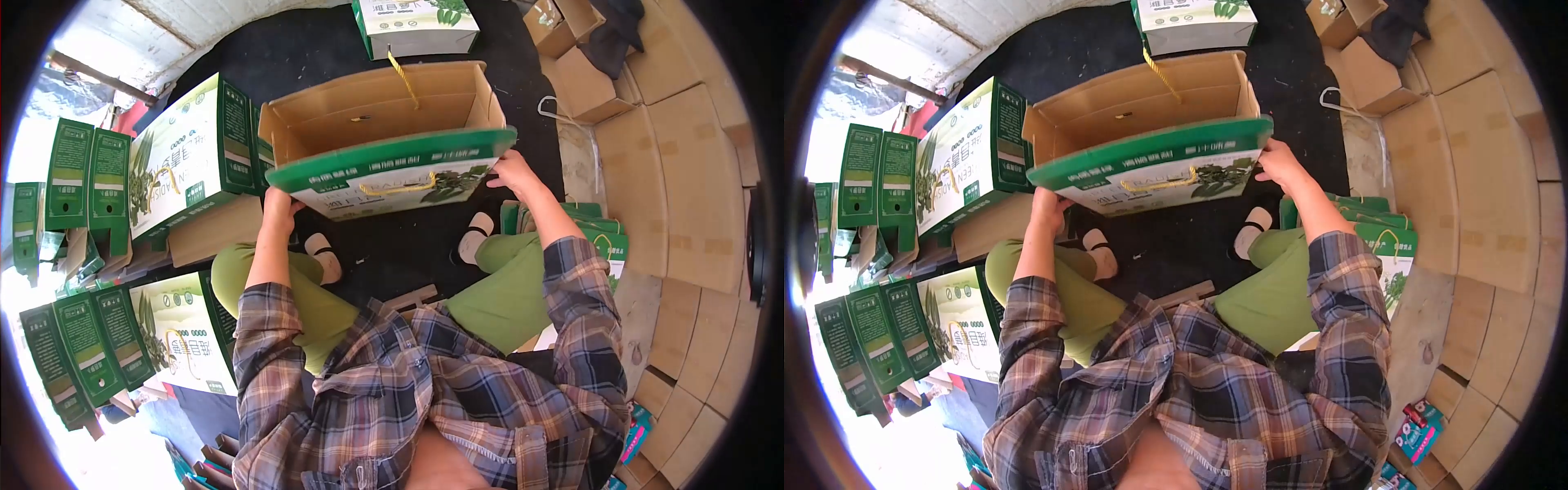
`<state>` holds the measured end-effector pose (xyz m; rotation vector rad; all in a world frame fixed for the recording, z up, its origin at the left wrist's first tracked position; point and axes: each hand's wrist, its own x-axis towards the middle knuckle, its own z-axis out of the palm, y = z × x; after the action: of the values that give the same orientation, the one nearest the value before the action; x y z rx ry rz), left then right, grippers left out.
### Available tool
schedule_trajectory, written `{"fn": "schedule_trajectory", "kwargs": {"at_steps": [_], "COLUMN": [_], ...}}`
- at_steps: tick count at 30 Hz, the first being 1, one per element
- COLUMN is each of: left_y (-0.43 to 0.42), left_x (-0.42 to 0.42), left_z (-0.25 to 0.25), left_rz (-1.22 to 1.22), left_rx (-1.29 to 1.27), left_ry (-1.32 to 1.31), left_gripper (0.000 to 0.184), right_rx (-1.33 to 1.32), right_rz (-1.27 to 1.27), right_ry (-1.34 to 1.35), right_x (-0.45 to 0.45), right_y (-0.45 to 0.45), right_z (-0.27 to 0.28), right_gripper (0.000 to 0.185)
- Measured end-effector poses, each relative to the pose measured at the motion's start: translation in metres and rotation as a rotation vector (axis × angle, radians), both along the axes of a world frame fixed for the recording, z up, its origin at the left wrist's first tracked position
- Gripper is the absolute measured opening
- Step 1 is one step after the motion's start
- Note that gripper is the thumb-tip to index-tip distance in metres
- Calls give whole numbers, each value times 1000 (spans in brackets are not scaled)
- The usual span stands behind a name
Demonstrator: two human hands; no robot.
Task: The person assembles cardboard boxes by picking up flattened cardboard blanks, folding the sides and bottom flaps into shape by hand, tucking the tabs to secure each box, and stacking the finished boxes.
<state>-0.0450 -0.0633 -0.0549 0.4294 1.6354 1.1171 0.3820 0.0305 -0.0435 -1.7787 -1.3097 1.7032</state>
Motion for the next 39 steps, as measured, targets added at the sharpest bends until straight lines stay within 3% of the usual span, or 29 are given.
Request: {"fn": "schedule_trajectory", "kwargs": {"at_steps": [7, 11, 17, 19, 20, 22, 23, 27, 30, 32, 36, 39], "left_y": [2, 5, 15, 21, 20, 21, 23, 28, 32, 34, 36, 39], "left_x": [3, 8, 13, 10, 9, 23, 26, 30, 36, 44, 42, 33], "left_z": [1, 8, 14, 6, 3, 20, 25, 38, 44, 54, 51, 42], "left_rz": [-2, -40, -82, -201, -200, -213, -197, -254, -293, -345, -336, -414], "left_rx": [-157, -179, -1, 143, 143, 299, 315, 418, 349, 147, 176, 99], "left_ry": [39, 100, 271, 597, 596, 923, 941, 1115, 1165, 1173, 1136, 1297], "left_gripper": [30, 43, 55, 65, 65, 76, 80, 75, 71, 68, 63, 64], "right_rx": [-118, -97, 43, 128, 128, 476, 478, 555, 563, 652, 656, 783], "right_rz": [218, 142, 148, 115, 116, 105, 72, 6, 13, 72, 165, 263], "right_ry": [-155, -160, -195, -206, -206, -202, -225, -185, -161, -227, -268, -347], "right_x": [-4, -10, -14, -18, -17, -17, -19, -31, -40, -45, -51, -49], "right_y": [-1, -1, 11, 14, 18, 23, 25, 21, 19, 17, 14, 17], "right_z": [-7, -1, 8, 11, 6, -4, -3, 19, 24, 21, 28, 21], "right_gripper": [48, 49, 41, 33, 33, 29, 26, 30, 40, 50, 54, 62]}}
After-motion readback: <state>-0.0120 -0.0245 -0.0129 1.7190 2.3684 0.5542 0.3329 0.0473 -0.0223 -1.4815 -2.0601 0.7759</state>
